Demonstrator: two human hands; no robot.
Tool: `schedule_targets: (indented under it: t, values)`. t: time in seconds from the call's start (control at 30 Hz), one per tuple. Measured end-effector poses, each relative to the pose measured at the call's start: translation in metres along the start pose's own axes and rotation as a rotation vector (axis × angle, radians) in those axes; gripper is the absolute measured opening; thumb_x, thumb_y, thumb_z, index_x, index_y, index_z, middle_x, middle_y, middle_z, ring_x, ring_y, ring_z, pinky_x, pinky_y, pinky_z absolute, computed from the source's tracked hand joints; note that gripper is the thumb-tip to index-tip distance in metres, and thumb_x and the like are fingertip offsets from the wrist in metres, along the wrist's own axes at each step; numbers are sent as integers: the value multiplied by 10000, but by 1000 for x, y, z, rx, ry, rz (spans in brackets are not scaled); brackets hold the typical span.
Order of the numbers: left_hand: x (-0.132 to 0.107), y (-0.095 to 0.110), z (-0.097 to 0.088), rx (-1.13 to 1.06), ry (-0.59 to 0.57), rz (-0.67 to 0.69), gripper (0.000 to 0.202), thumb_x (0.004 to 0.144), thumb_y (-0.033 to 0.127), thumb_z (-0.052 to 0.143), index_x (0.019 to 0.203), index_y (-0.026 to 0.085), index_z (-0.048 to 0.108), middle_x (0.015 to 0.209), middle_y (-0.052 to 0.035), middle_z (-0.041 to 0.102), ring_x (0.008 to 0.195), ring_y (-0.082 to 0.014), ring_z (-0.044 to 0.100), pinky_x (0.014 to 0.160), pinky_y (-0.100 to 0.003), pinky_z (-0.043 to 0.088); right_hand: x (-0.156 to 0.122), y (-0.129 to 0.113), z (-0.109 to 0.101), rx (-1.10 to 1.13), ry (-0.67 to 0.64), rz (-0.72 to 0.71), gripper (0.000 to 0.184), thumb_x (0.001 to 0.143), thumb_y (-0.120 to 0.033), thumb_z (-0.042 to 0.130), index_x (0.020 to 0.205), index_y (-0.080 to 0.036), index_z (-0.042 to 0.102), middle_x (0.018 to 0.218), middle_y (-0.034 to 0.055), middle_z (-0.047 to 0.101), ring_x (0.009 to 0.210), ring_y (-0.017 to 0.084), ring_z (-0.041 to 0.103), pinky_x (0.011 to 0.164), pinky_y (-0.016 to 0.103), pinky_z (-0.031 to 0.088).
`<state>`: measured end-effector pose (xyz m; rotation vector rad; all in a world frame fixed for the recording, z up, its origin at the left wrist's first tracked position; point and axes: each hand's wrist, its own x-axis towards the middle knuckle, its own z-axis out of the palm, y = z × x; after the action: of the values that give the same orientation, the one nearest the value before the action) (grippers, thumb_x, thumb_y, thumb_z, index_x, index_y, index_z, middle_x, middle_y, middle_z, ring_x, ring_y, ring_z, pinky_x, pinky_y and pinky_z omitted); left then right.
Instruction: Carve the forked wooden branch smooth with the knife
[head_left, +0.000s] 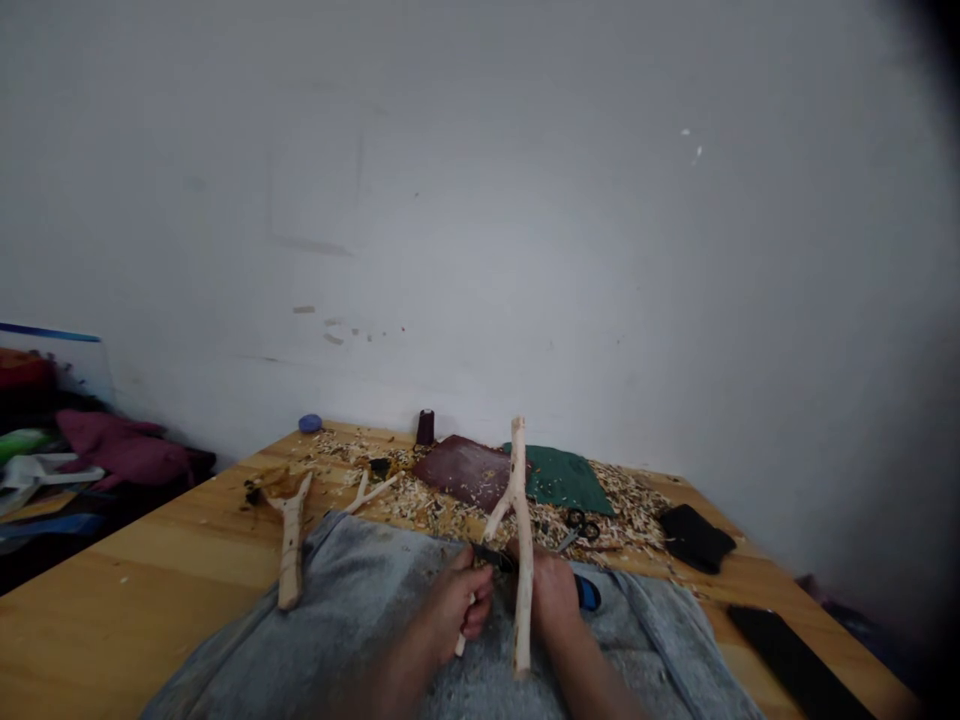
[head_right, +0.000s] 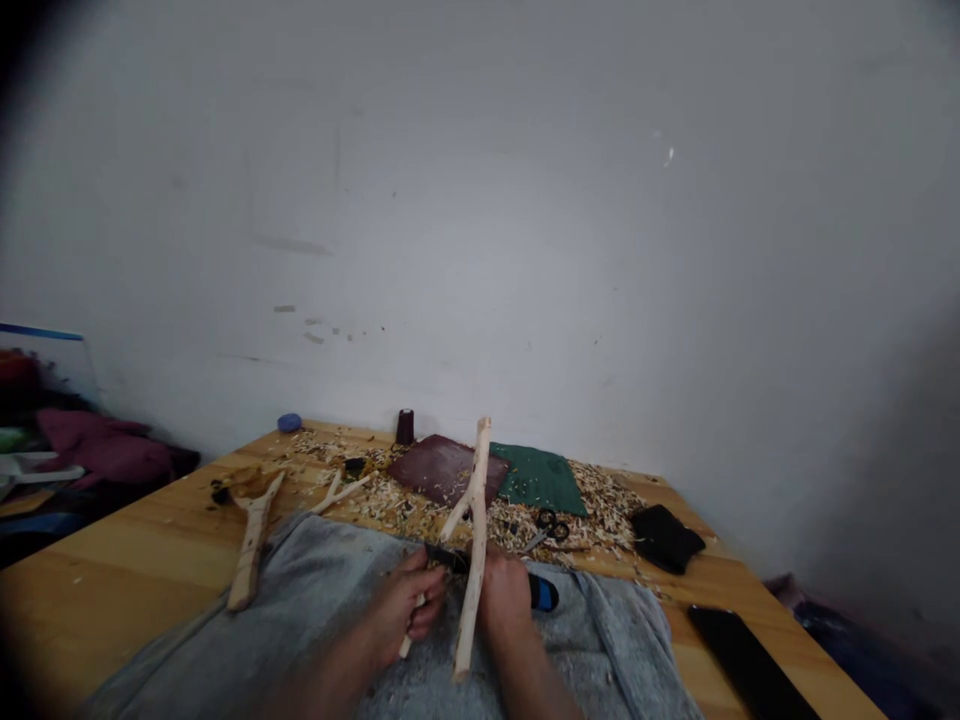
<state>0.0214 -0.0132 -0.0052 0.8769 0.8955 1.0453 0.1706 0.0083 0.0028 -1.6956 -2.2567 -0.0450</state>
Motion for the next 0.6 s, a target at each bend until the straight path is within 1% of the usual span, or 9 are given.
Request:
schedule_targets:
  t: [0.13, 0.23, 0.3, 0.43, 0.6]
  values:
    - [-4, 5, 2, -35, 10, -38, 333, 719, 320, 622, 720, 255, 296, 518, 116, 376, 360, -23, 206, 452, -216, 53, -2, -4, -3, 1, -1, 2, 326, 855, -88, 428, 996, -192, 703, 970, 108, 729, 890, 207, 667, 740, 241, 417]
    - [-6, 9, 3, -93, -3, -66, 289, 720, 274, 583, 696, 249, 296, 502, 108, 365, 350, -26, 198, 454, -223, 40, -2, -5, -4, -3, -17, 12, 325, 859, -93, 430, 1007, -198, 700, 965, 99, 730, 889, 196, 669, 725, 229, 412]
    - [-7, 10, 3, -119, -15, -75, 268, 727, 278, 558, 685, 246, 295, 497, 103, 356, 348, -31, 193, 444, -222, 35, -2, -4, -4, -11, -24, 16, 316, 866, -98, 433, 1000, -197, 702, 970, 100, 730, 887, 198, 673, 712, 231, 414]
    - [-4, 9, 2, -120, -27, -100, 320, 749, 401, 595, 685, 240, 326, 497, 111, 368, 340, -30, 193, 414, -211, 47, 0, -4, 0, -36, 2, 14, 313, 860, -85, 454, 1008, -197, 705, 980, 102, 731, 890, 204, 680, 715, 239, 425]
    - [0, 5, 0, -52, 15, -76, 472, 705, 592, 681, 730, 239, 368, 507, 131, 383, 333, -18, 211, 393, -200, 54, 2, -5, 3, -64, 5, 42, 338, 860, -64, 446, 1045, -178, 704, 996, 113, 729, 892, 209, 683, 735, 250, 445]
